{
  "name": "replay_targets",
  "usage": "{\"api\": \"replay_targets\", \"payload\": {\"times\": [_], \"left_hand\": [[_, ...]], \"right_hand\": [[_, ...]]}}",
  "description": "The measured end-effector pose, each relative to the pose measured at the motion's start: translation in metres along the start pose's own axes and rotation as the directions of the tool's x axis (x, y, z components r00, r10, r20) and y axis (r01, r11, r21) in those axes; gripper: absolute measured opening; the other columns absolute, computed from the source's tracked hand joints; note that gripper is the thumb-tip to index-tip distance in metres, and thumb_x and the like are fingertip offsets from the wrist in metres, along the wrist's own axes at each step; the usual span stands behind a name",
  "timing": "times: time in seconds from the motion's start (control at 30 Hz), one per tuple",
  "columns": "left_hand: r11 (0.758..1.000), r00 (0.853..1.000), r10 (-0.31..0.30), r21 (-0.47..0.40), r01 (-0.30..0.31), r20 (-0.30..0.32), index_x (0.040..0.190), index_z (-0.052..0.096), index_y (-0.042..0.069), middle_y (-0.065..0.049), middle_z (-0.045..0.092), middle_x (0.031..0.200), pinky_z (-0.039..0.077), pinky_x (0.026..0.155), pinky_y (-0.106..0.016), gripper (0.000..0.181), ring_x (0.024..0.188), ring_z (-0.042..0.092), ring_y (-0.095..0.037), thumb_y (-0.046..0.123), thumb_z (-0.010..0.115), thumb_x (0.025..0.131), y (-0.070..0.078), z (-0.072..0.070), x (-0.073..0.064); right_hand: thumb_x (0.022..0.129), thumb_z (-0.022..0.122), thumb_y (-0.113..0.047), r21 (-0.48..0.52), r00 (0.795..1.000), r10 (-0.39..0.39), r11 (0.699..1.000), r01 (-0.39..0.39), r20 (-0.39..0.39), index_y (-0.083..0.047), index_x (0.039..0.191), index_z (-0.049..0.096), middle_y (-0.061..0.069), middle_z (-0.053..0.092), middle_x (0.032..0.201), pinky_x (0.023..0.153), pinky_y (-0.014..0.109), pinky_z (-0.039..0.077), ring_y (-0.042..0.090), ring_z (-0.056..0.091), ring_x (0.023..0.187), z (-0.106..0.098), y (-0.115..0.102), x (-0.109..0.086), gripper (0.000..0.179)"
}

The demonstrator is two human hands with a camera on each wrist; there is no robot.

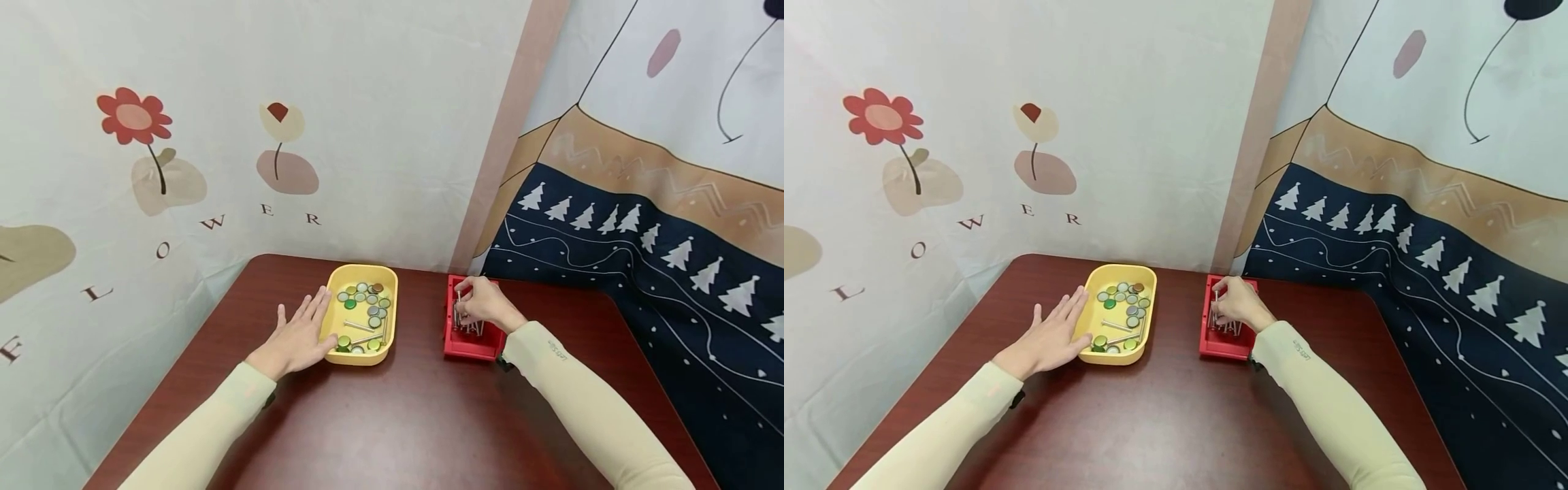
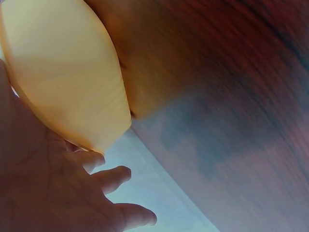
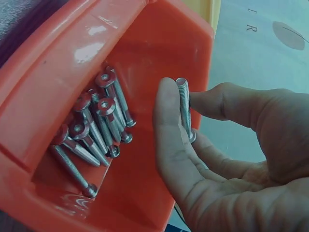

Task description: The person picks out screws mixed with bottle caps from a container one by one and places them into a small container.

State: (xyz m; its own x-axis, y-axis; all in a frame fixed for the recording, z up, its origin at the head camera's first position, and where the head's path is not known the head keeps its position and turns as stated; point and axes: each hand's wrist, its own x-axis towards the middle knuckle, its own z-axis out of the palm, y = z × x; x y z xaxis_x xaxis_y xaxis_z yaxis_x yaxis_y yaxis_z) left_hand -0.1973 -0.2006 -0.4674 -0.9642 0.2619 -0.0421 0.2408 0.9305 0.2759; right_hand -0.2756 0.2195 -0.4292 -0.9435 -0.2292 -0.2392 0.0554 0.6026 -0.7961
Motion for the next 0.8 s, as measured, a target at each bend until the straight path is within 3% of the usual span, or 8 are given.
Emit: {"api": "replay_targets", "payload": {"times": [0.27, 0.57, 0.8], "left_hand": [[0.999, 1.0, -0.005, -0.032, 0.006, 0.011, 0.188, 0.012, 0.006, -0.016, 0.014, 0.198, 0.006, 0.134, -0.094, 0.096, 0.182, 0.022, -0.05, 0.047, 0.057, 0.114, 0.0, 0.0036, 0.0001], [0.999, 1.0, -0.01, -0.038, 0.01, 0.01, 0.187, 0.011, 0.003, -0.018, 0.012, 0.197, 0.006, 0.135, -0.093, 0.097, 0.182, 0.022, -0.049, 0.047, 0.057, 0.115, 0.0019, 0.0041, 0.0005], [1.0, 1.0, -0.006, -0.03, 0.006, 0.002, 0.187, 0.012, 0.003, -0.017, 0.005, 0.198, 0.006, 0.135, -0.093, 0.097, 0.182, 0.021, -0.048, 0.048, 0.058, 0.115, 0.0016, 0.0039, -0.0001]], "right_hand": [[0.102, 0.075, 0.006, 0.01, 1.0, 0.006, 1.0, -0.006, -0.017, 0.01, 0.152, 0.064, 0.023, 0.079, 0.104, 0.082, 0.042, 0.074, 0.017, 0.081, 0.077, 0.0053, -0.0005, 0.006, 0.052], [0.104, 0.075, 0.003, -0.031, 0.999, 0.008, 0.999, -0.01, -0.041, 0.007, 0.154, 0.064, 0.026, 0.084, 0.115, 0.084, 0.039, 0.074, 0.021, 0.085, 0.087, 0.0063, -0.0012, 0.0085, 0.051], [0.105, 0.074, 0.0, -0.086, 0.995, -0.036, 0.996, 0.028, -0.093, 0.003, 0.151, 0.07, 0.026, 0.084, 0.118, 0.085, 0.039, 0.074, 0.027, 0.086, 0.09, 0.0018, -0.0031, 0.0047, 0.046]]}}
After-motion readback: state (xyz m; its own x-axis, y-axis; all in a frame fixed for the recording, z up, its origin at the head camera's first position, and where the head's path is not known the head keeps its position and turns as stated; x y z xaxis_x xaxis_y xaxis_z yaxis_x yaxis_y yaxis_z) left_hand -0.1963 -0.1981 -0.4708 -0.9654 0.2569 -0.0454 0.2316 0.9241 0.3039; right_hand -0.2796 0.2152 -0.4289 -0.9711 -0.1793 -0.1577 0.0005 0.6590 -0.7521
